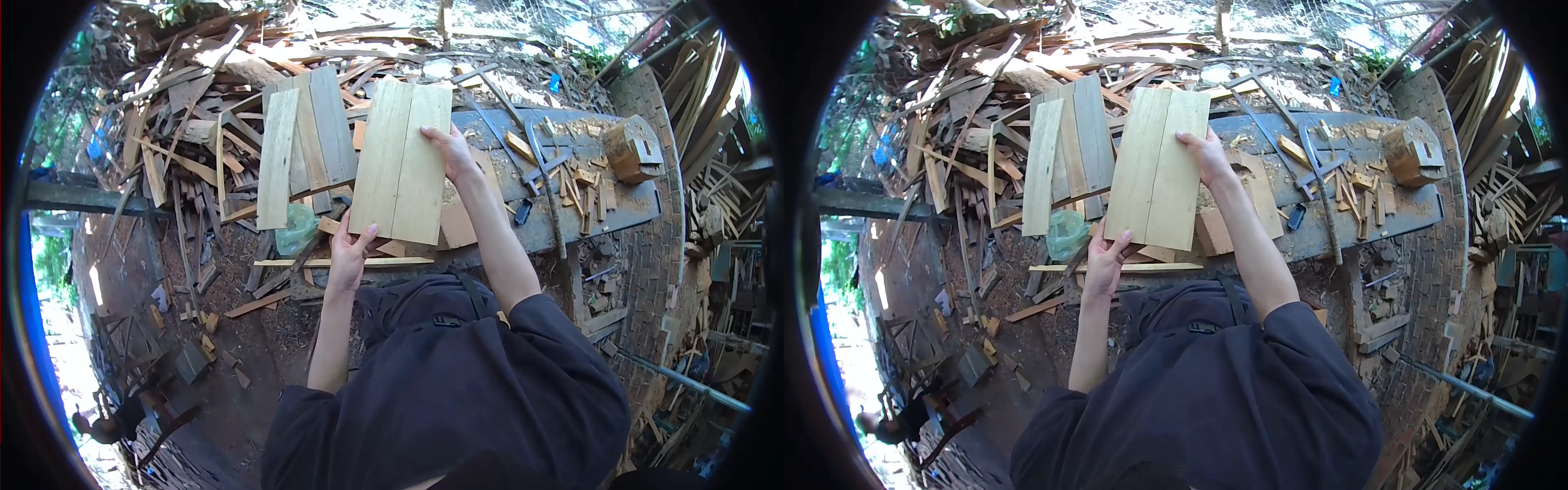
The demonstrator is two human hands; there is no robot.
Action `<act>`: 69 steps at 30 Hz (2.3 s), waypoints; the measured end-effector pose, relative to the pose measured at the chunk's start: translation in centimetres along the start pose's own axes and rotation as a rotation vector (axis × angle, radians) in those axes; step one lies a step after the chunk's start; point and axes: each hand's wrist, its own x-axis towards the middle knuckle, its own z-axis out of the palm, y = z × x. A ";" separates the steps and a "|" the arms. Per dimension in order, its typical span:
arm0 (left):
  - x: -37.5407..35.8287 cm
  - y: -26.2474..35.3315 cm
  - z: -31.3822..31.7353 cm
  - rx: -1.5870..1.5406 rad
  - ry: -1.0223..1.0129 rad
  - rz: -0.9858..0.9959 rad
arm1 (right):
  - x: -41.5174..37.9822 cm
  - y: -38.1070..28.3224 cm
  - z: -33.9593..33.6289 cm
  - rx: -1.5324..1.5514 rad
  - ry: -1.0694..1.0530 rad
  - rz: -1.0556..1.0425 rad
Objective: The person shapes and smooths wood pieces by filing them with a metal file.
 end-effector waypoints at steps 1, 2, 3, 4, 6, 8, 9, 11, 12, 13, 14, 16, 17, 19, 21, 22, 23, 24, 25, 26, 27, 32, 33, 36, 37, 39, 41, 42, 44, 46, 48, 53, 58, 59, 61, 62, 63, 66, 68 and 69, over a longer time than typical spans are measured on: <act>0.1 0.1 -0.5 -0.004 0.010 0.009 | 0.6 0.6 0.6 0.008 -0.012 0.009; 0.2 0.2 -1.0 -0.016 0.015 0.015 | 1.1 1.2 1.1 0.004 -0.024 0.015; 0.2 0.4 -1.4 -0.027 0.018 0.021 | 1.5 1.8 1.7 -0.039 0.018 0.030; 0.2 0.6 -1.8 -0.031 0.027 0.027 | 1.9 2.3 2.1 -0.081 0.062 0.043; 0.1 0.9 -2.4 -0.019 0.044 0.019 | 2.1 2.8 2.7 -0.108 0.064 0.059; 0.0 1.0 -2.9 -0.020 0.050 0.019 | 1.8 3.1 3.2 -0.135 0.071 0.075; 0.0 1.0 -3.0 -0.016 0.046 0.017 | 1.6 3.1 3.2 -0.116 0.054 0.061; -0.1 1.1 -3.0 -0.024 0.047 0.017 | 1.1 3.0 3.4 -0.100 0.035 0.049; -0.1 1.2 -2.9 -0.027 0.043 0.014 | 0.6 2.9 3.5 -0.064 0.019 0.062; -0.2 1.2 -2.7 -0.028 0.043 0.015 | 0.1 2.8 3.7 -0.028 0.003 0.074; -0.3 1.2 -2.6 -0.026 0.047 0.016 | -0.4 2.7 3.8 -0.029 0.003 0.073; -0.1 1.1 -2.5 -0.022 0.051 0.014 | -1.0 2.5 3.7 0.029 -0.028 0.099; 0.0 0.9 -2.6 -0.016 0.052 0.023 | -1.3 2.4 3.7 0.030 -0.027 0.099; 0.2 0.7 -2.8 -0.008 0.050 0.033 | -1.3 2.5 3.1 0.154 -0.116 0.138; 0.3 0.7 -2.8 -0.024 0.044 0.038 | -1.3 2.7 2.5 0.238 -0.139 0.199; 0.3 0.7 -2.8 -0.022 0.044 0.038 | -1.3 2.9 2.3 0.321 -0.162 0.263; 0.3 0.6 -2.8 -0.023 0.045 0.034 | -1.4 3.2 2.0 0.322 -0.163 0.263; 0.3 0.7 -2.8 -0.024 0.045 0.030 | -1.7 3.3 2.1 0.427 -0.184 0.286; 0.3 0.7 -2.6 -0.023 0.045 0.032 | -1.9 3.4 2.2 0.531 -0.205 0.310; 0.3 0.8 -2.6 -0.021 0.046 0.022 | -2.0 3.5 2.3 0.531 -0.207 0.311; 0.2 0.8 -2.5 -0.018 0.049 0.010 | -2.2 3.7 2.4 0.616 -0.253 0.278; -0.1 0.5 -2.5 -0.039 0.040 -0.003 | -1.5 4.6 2.1 0.743 -0.358 0.266; -0.1 0.5 -2.4 -0.038 0.039 0.007 | -1.4 4.7 2.1 0.738 -0.359 0.271; -0.2 0.6 -2.2 -0.050 0.036 0.010 | -1.1 4.7 2.0 0.727 -0.361 0.271; -0.2 0.5 -2.3 -0.050 0.036 0.010 | -1.1 4.6 2.0 0.719 -0.361 0.263; 0.0 0.4 -2.5 -0.054 0.029 -0.010 | -1.0 4.4 2.1 0.708 -0.349 0.259; 0.1 0.4 -2.4 -0.047 0.037 -0.010 | -1.0 4.2 2.4 0.698 -0.337 0.259; 0.1 0.5 -2.4 -0.042 0.044 -0.011 | -1.0 4.1 2.5 0.685 -0.329 0.263; 0.1 0.5 -2.4 -0.031 0.046 -0.004 | -1.1 3.9 2.7 0.670 -0.324 0.265; 0.1 0.4 -2.4 -0.020 0.049 0.004 | -1.1 4.1 2.7 0.671 -0.320 0.275; 0.1 0.3 -2.6 -0.035 0.054 -0.012 | -1.2 4.2 2.7 0.674 -0.314 0.269; 0.4 -0.4 -3.3 -0.042 0.117 0.041 | -1.0 4.5 2.5 0.718 -0.368 0.284; 1.4 2.3 -5.7 -0.367 0.497 0.271 | -0.9 4.5 2.3 0.747 -0.360 0.294; 1.7 2.9 -7.5 -0.360 0.561 0.355 | -0.9 4.5 2.3 0.746 -0.362 0.294; 2.4 3.6 -10.2 -0.352 0.625 0.441 | -1.1 4.4 2.5 0.723 -0.343 0.282; 2.7 3.7 -11.3 -0.228 0.633 0.423 | -1.1 4.3 2.5 0.722 -0.345 0.283; 2.8 4.2 -11.3 -0.104 0.638 0.405 | -1.2 4.4 2.6 0.721 -0.353 0.276; 2.5 3.7 -9.8 -0.060 0.549 0.373 | -1.1 4.4 2.7 0.718 -0.362 0.267; 2.4 3.0 -8.1 -0.076 0.545 0.331 | -1.0 4.4 2.5 0.716 -0.360 0.265; 2.3 2.6 -7.4 -0.094 0.537 0.332 | -1.0 4.4 2.5 0.721 -0.379 0.267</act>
